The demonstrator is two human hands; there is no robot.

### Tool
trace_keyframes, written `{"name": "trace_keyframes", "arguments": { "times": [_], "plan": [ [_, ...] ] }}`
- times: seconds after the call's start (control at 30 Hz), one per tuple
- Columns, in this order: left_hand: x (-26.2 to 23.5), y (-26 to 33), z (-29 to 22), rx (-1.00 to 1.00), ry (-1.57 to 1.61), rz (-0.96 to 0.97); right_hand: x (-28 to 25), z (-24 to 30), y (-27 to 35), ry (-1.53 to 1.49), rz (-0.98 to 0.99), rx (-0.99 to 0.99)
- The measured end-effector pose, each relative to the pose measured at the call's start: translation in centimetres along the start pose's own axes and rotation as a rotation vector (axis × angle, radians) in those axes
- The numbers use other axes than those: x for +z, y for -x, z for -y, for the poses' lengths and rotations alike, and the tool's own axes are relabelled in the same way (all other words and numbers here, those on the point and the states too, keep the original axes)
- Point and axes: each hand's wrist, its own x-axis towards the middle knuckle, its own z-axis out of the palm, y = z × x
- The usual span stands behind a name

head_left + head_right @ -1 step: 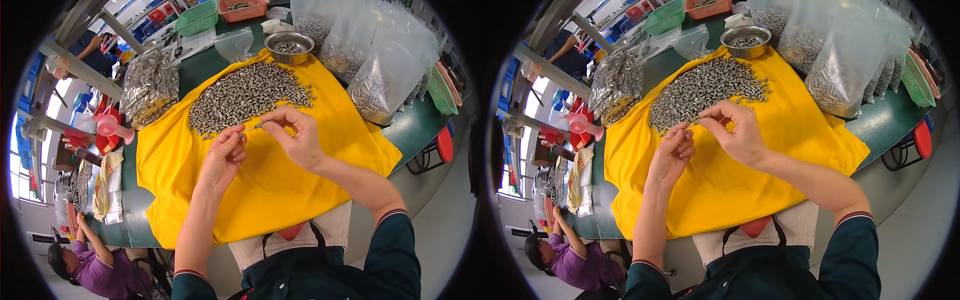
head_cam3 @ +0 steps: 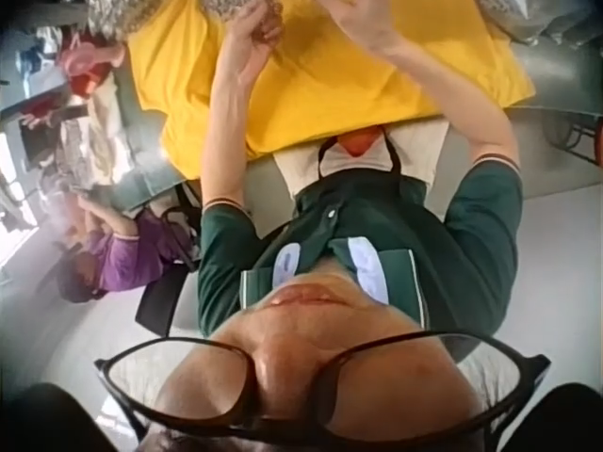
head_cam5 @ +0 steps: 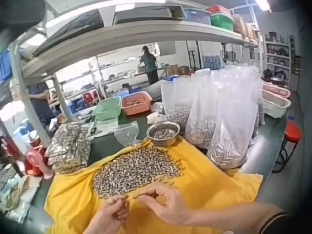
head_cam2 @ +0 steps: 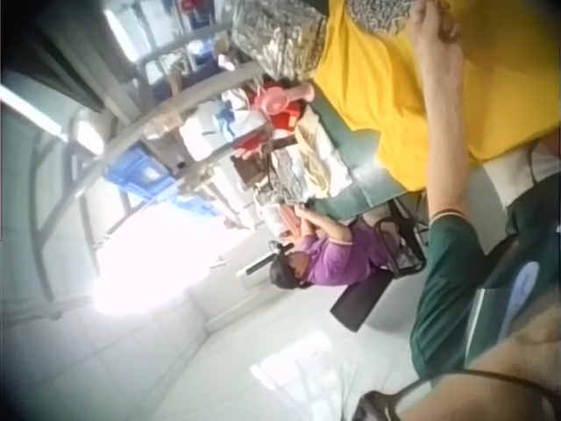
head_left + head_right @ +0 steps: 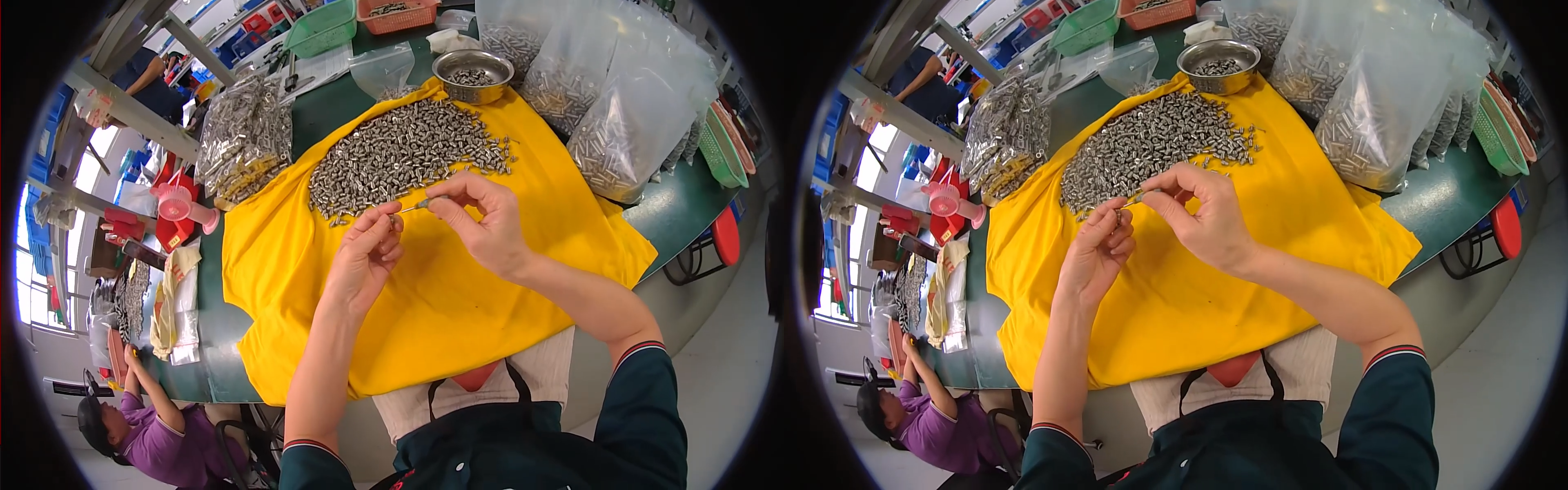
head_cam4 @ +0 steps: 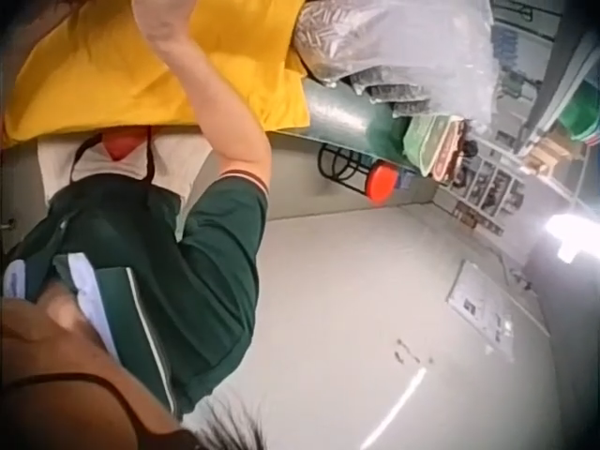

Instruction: Manually inspecting and sorting small metal hardware components on a yellow cloth at a workstation.

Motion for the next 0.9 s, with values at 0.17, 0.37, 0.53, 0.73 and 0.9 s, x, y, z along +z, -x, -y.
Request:
{"name": "trace_keyframes", "arguments": {
  "times": [0.17,0.37,0.53,0.73,0.9],
  "plan": [
    [-0.42,0.11,-0.03,0.008,-0.036,0.009,0.27,-0.05,0.00,0.004,0.038,0.015],
    [-0.26,0.25,0.04,0.033,-0.080,0.013,0.22,0.28,0.11,0.029,0.059,0.011],
    [-0.20,0.24,0.06,0.040,-0.119,0.011,0.19,0.33,0.15,0.059,0.060,-0.003],
    [-0.75,0.17,0.35,0.062,-0.121,-0.007,0.50,0.23,0.36,0.028,0.065,-0.011],
    [-0.71,0.13,0.32,0.067,-0.122,-0.018,0.54,0.25,0.36,0.019,0.067,-0.004]
  ]
}}
